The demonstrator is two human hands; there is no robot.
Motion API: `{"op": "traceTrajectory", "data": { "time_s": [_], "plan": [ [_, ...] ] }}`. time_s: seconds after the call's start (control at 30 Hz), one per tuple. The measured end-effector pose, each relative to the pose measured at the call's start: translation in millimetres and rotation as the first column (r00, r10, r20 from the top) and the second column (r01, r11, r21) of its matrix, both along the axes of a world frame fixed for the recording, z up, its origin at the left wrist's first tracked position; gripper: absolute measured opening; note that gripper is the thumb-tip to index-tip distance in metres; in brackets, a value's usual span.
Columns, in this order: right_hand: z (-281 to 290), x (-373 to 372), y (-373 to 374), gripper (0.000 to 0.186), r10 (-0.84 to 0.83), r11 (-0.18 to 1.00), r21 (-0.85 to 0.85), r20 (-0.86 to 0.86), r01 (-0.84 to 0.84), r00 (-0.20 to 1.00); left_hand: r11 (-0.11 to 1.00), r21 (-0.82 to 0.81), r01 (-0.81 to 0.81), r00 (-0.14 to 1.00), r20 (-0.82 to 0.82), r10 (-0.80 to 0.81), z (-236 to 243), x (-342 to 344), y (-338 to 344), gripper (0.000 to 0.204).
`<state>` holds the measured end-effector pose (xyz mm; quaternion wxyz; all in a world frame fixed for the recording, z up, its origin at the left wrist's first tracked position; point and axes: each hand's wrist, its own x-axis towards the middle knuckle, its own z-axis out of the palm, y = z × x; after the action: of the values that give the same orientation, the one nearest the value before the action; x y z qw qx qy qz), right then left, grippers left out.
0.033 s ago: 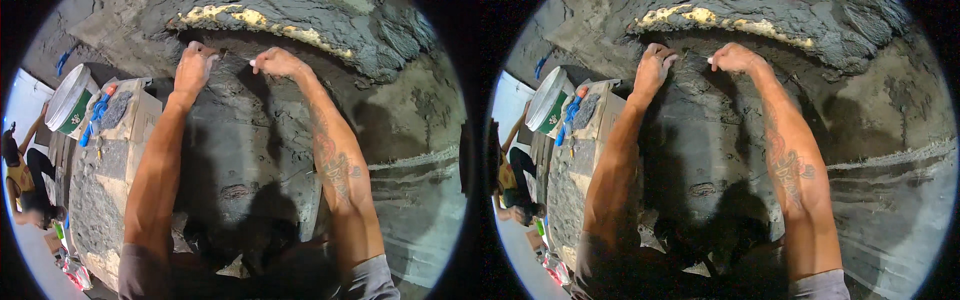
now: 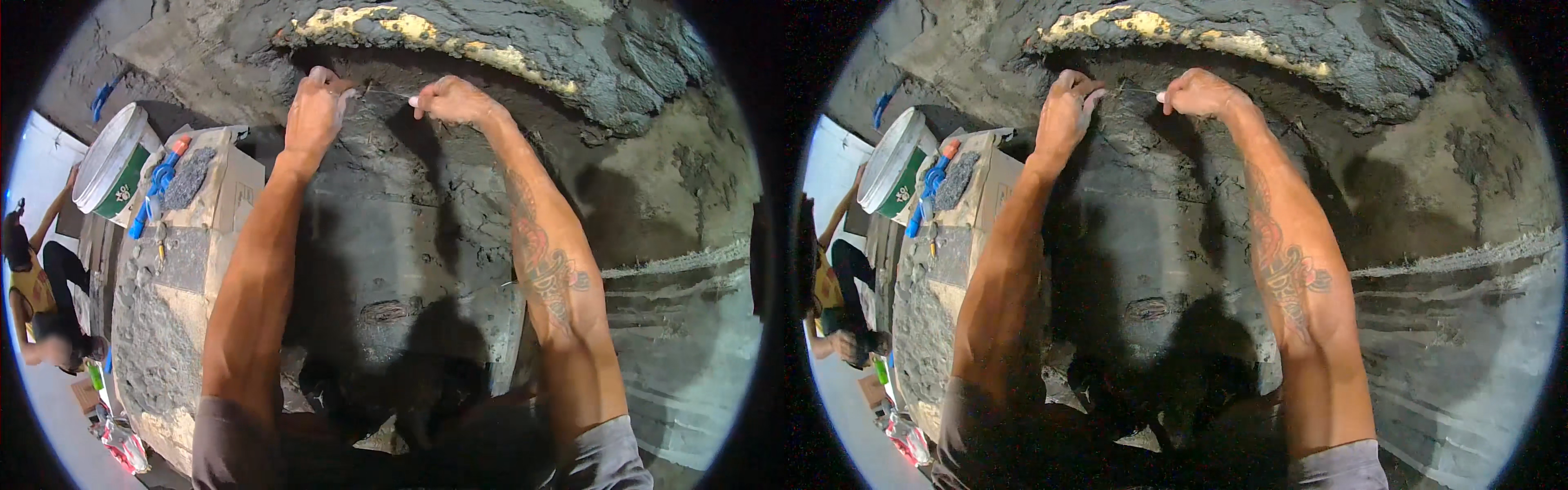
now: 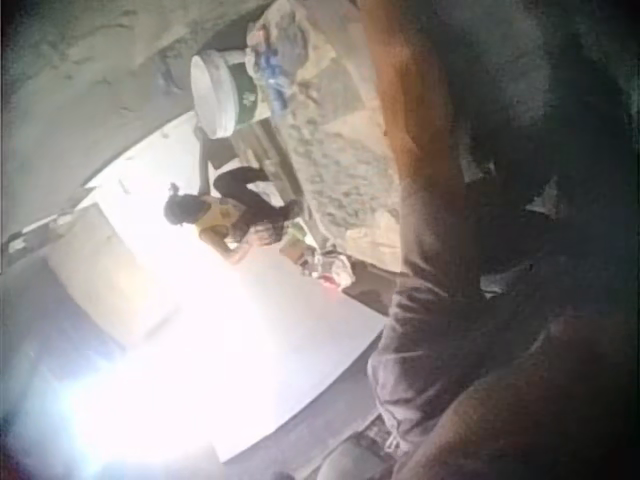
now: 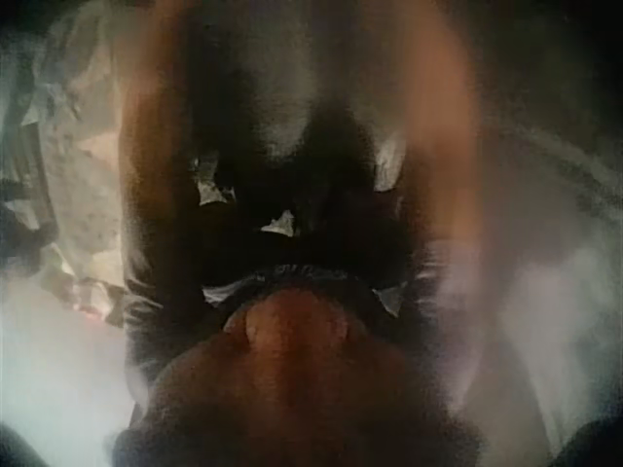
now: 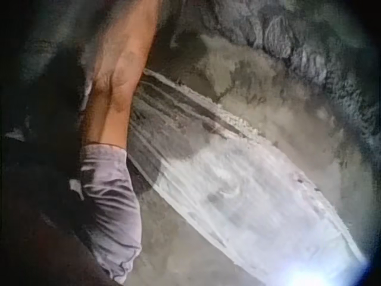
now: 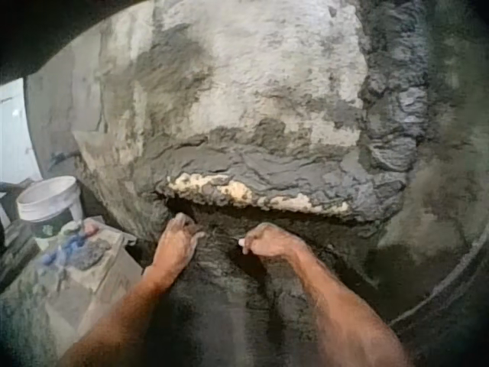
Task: The person threads a wire through a channel in a concrete wall, pulling it through using their hands.
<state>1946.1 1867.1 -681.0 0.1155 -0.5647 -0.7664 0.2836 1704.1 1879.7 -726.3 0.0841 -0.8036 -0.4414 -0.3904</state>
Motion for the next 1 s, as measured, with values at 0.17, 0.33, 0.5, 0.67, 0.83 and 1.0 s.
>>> {"op": "traceTrajectory", "data": {
  "time_s": [0.17, 0.33, 0.5, 0.67, 0.83, 1.0],
  "plan": [
    [-41, -11, -3, 0.034, -0.093, 0.976, 0.184, -0.127, 0.115, 0.988, 0.993, 0.103, -0.062, 0.997, -0.036, 0.066, -10, 1, 9, 0.014],
    [-52, -12, -2, 0.030, -0.230, 0.935, 0.215, -0.234, 0.281, 0.945, 0.990, 0.095, -0.106, 0.986, -0.119, 0.117, -8, 10, 17, 0.019],
    [-48, -31, 5, 0.030, -0.259, 0.884, 0.355, -0.173, 0.306, 0.950, 0.984, 0.110, -0.139, 0.978, -0.138, 0.154, -10, 11, 22, 0.019],
    [-54, -35, 8, 0.029, -0.304, 0.886, 0.314, -0.165, 0.342, 0.938, 0.990, 0.077, -0.118, 0.979, -0.156, 0.129, -21, 14, 10, 0.028],
    [-69, -37, 10, 0.021, -0.259, 0.843, 0.418, -0.233, 0.337, 0.937, 0.978, 0.158, -0.136, 0.976, -0.149, 0.160, -25, 20, 12, 0.034],
    [-60, -35, 8, 0.023, -0.201, 0.846, 0.452, -0.218, 0.282, 0.955, 0.963, 0.260, -0.077, 0.978, -0.169, 0.123, -27, 15, 22, 0.031]
  ]
}}
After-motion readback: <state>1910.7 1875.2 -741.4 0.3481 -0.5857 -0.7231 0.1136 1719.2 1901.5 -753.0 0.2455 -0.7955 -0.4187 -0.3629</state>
